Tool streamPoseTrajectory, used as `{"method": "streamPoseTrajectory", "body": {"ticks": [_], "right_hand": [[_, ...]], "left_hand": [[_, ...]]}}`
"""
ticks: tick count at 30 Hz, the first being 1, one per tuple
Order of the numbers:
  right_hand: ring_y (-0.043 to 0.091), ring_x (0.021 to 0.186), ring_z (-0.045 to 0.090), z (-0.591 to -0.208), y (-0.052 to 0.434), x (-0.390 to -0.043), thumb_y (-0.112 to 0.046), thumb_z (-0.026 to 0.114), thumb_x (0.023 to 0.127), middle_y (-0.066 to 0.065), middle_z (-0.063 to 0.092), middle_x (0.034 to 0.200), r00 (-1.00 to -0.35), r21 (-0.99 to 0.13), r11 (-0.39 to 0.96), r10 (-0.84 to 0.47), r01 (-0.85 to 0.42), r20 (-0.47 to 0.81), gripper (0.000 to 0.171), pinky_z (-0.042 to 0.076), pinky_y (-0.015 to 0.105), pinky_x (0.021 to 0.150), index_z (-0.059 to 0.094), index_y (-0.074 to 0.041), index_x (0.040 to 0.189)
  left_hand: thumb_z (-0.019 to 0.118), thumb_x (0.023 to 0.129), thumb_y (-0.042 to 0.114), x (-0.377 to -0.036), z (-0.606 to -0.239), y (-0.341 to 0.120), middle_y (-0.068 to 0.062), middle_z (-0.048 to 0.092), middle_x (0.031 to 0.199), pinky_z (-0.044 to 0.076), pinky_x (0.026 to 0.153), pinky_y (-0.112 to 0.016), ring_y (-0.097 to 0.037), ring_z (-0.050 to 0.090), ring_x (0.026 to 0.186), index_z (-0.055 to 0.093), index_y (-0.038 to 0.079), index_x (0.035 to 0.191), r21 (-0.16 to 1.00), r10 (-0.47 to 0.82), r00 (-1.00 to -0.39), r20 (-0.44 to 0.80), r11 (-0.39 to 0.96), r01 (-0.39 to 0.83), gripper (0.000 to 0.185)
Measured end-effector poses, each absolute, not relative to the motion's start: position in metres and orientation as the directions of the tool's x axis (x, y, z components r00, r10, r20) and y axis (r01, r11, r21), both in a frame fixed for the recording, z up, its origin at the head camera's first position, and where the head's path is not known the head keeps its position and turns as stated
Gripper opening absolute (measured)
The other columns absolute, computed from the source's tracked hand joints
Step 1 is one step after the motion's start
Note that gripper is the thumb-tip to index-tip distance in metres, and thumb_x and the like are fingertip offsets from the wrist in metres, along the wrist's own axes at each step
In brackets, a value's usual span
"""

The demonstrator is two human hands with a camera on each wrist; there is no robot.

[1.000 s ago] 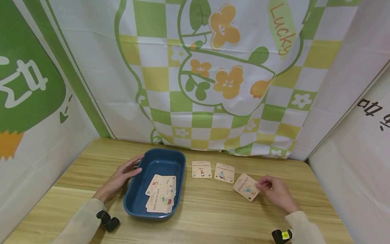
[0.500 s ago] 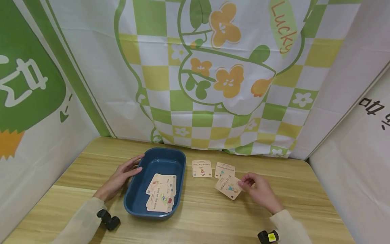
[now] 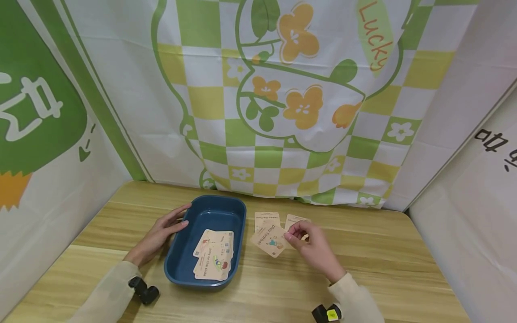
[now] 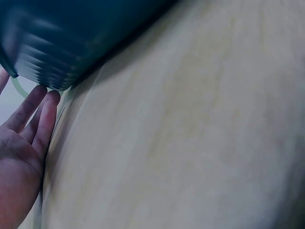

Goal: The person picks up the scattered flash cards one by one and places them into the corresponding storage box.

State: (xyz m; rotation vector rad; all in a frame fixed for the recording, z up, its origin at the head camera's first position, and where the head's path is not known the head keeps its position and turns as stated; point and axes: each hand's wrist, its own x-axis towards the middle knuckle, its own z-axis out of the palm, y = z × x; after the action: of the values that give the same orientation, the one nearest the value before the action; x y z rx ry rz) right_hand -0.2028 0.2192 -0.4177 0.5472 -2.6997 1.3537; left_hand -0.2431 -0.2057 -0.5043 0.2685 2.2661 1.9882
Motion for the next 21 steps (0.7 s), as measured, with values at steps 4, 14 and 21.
{"method": "streamPoseTrajectory", "body": {"ticks": [4, 14, 21], "right_hand": [[0.016, 0.081, 0.057, -0.417, 0.204, -0.202, -0.014, 0.072, 0.096, -0.001, 0.063, 0.083, -0.934, -0.786, 0.515, -0.277, -0.342, 0.225, 0.010, 0.047, 0.030, 0.073, 0.067, -0.010, 0.088], [0.019, 0.085, 0.057, -0.413, 0.169, -0.199, -0.013, 0.071, 0.096, -0.002, 0.064, 0.084, -0.931, -0.829, 0.449, -0.292, -0.335, 0.218, 0.006, 0.044, 0.033, 0.078, 0.069, -0.010, 0.092], [0.017, 0.084, 0.056, -0.415, 0.149, -0.195, -0.012, 0.071, 0.096, -0.003, 0.063, 0.085, -0.928, -0.843, 0.420, -0.301, -0.336, 0.220, 0.005, 0.043, 0.033, 0.077, 0.068, -0.012, 0.091]], "left_hand": [[0.063, 0.102, 0.026, -0.243, -0.505, -0.206, -0.017, 0.034, 0.160, 0.020, 0.116, -0.065, -0.042, 0.027, 0.147, 0.041, 0.017, 0.157, 0.990, 0.209, -0.977, 0.040, 0.124, 0.067, 0.059], [0.063, 0.102, 0.026, -0.243, -0.505, -0.206, -0.016, 0.033, 0.160, 0.019, 0.116, -0.066, -0.043, 0.026, 0.147, 0.041, 0.017, 0.157, 0.990, 0.210, -0.977, 0.041, 0.123, 0.068, 0.059], [0.063, 0.102, 0.027, -0.242, -0.504, -0.206, -0.015, 0.033, 0.161, 0.018, 0.117, -0.065, -0.041, 0.026, 0.148, 0.041, 0.017, 0.156, 0.991, 0.204, -0.978, 0.034, 0.121, 0.059, 0.059]]}}
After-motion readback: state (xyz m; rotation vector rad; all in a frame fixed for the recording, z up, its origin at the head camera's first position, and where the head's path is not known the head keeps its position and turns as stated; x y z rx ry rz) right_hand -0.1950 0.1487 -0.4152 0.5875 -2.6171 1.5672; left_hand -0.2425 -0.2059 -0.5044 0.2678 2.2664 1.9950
